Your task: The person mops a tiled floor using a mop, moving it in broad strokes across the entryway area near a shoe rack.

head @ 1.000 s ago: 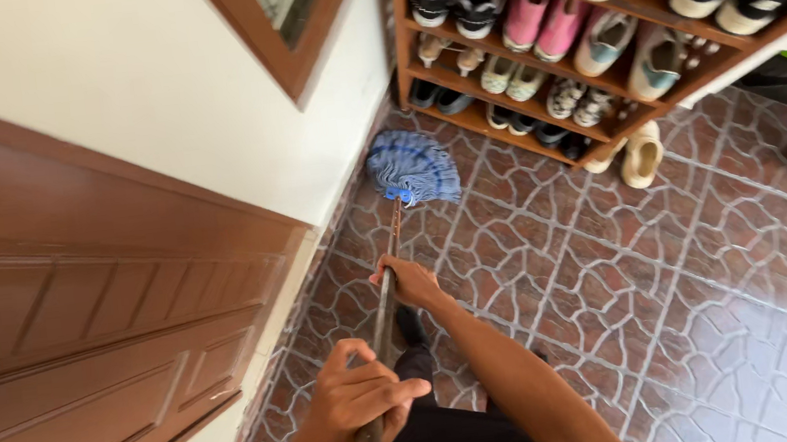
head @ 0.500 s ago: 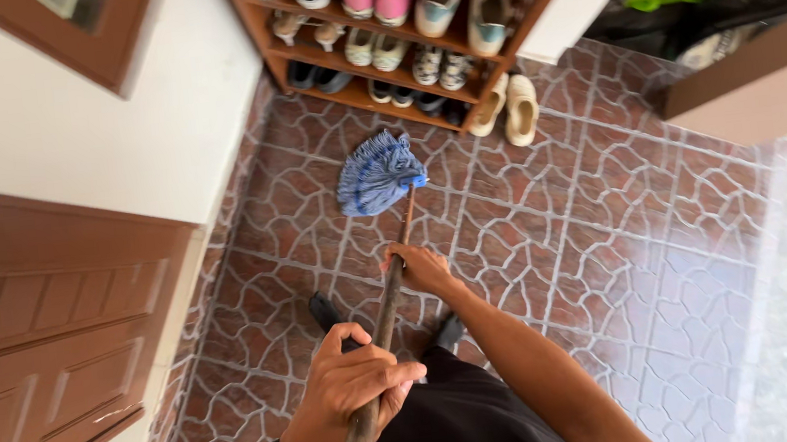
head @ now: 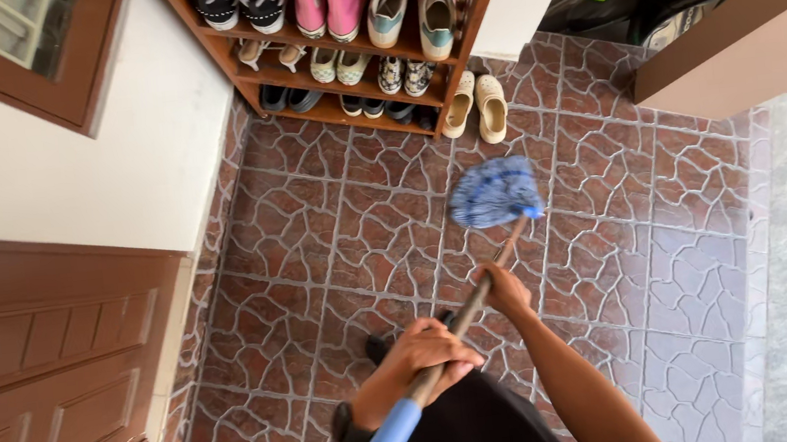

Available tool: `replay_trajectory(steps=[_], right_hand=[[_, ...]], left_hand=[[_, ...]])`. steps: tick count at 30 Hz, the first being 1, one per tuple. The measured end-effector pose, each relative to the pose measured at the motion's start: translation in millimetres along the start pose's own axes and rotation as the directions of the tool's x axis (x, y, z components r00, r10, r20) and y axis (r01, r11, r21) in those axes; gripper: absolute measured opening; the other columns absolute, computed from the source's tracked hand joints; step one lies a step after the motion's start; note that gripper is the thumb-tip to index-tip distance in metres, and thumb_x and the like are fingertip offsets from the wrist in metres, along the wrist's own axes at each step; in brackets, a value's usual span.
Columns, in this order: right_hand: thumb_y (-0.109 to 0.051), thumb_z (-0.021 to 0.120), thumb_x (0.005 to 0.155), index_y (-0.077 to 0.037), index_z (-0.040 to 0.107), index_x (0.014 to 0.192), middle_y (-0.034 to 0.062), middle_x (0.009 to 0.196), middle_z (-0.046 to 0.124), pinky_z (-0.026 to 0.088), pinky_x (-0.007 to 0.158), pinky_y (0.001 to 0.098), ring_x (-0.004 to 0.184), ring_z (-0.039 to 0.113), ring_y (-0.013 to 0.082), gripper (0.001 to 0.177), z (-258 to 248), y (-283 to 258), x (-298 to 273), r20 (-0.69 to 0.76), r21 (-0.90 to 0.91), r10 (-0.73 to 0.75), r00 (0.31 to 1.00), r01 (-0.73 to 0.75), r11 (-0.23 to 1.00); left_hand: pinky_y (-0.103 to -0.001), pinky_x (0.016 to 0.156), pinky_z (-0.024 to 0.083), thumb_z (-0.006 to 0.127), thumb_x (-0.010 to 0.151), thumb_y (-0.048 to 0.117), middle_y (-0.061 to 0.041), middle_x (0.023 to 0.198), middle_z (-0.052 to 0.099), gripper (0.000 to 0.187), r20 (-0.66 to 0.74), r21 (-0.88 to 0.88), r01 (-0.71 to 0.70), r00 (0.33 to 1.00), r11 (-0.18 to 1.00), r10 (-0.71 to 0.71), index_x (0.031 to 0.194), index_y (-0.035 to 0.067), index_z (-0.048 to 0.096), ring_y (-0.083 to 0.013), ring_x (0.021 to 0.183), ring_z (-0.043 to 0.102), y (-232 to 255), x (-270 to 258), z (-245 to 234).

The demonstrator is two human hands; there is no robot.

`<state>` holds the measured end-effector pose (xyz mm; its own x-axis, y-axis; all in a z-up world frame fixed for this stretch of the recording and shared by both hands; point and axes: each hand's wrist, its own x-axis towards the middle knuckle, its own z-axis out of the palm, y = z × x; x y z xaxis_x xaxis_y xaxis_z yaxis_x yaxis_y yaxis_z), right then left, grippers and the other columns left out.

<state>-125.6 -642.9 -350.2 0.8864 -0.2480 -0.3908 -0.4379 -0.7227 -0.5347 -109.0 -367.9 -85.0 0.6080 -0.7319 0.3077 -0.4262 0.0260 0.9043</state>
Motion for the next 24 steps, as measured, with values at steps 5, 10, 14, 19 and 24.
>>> replay_trajectory(steps=[5, 10, 14, 19, 24], right_hand=[[-0.034, 0.074, 0.090, -0.018, 0.064, 0.102, 0.0123, 0.099, 0.074, 0.053, 0.076, 0.0494, 0.098, 0.070, 0.0390, 0.022, 18, -8, -31, -0.112, 0.092, 0.099, 0.989, -0.089, 0.992], [-0.021, 0.070, 0.085, -0.015, 0.059, 0.103, 0.0093, 0.097, 0.076, 0.055, 0.077, 0.0446, 0.094, 0.073, 0.0360, 0.022, 67, -48, -39, -0.201, 0.262, -0.270, 0.942, 0.317, 0.911], [-0.018, 0.078, 0.089, -0.014, 0.062, 0.099, 0.0094, 0.093, 0.077, 0.056, 0.076, 0.0447, 0.092, 0.074, 0.0353, 0.019, 112, -85, -42, -0.202, 0.258, -0.218, 0.955, 0.267, 0.929], [-0.016, 0.075, 0.085, -0.014, 0.060, 0.103, 0.0075, 0.095, 0.077, 0.058, 0.077, 0.0433, 0.089, 0.076, 0.0316, 0.024, 136, -135, -55, -0.064, 0.379, -0.280, 0.958, 0.283, 0.881], [-0.025, 0.074, 0.091, -0.014, 0.059, 0.103, 0.0060, 0.097, 0.078, 0.059, 0.078, 0.0432, 0.090, 0.077, 0.0298, 0.022, 138, -183, -85, 0.070, 0.433, -0.389, 0.918, 0.323, 0.841]], left_hand=[[-0.034, 0.092, 0.043, 0.072, 0.095, 0.011, 0.004, 0.082, 0.074, 0.012, 0.008, -0.050, 0.020, 1.000, 0.999, -0.020, 0.103, 0.018, 0.077, -0.0115, 0.085, 0.067, -16, -23, -3], [-0.034, 0.091, 0.044, 0.070, 0.095, 0.010, 0.004, 0.079, 0.074, 0.014, 0.002, -0.049, 0.060, 0.998, 0.997, -0.060, 0.105, 0.014, 0.078, -0.0111, 0.081, 0.067, 13, -63, -60], [-0.035, 0.090, 0.043, 0.071, 0.092, 0.008, 0.004, 0.075, 0.070, 0.013, -0.109, 0.014, 0.049, 0.993, 0.999, -0.047, 0.101, 0.015, 0.077, -0.0100, 0.072, 0.066, 41, -84, -91], [-0.032, 0.078, 0.042, 0.070, 0.091, 0.009, 0.006, 0.066, 0.067, 0.015, -0.152, 0.137, -0.008, 0.988, 0.991, 0.029, 0.102, 0.018, 0.078, -0.0084, 0.063, 0.064, 77, -106, -102], [-0.033, 0.078, 0.045, 0.073, 0.091, 0.007, 0.008, 0.065, 0.068, 0.018, -0.186, 0.166, 0.063, 0.982, 0.984, -0.031, 0.105, 0.017, 0.078, -0.0051, 0.061, 0.064, 135, -129, -107]])
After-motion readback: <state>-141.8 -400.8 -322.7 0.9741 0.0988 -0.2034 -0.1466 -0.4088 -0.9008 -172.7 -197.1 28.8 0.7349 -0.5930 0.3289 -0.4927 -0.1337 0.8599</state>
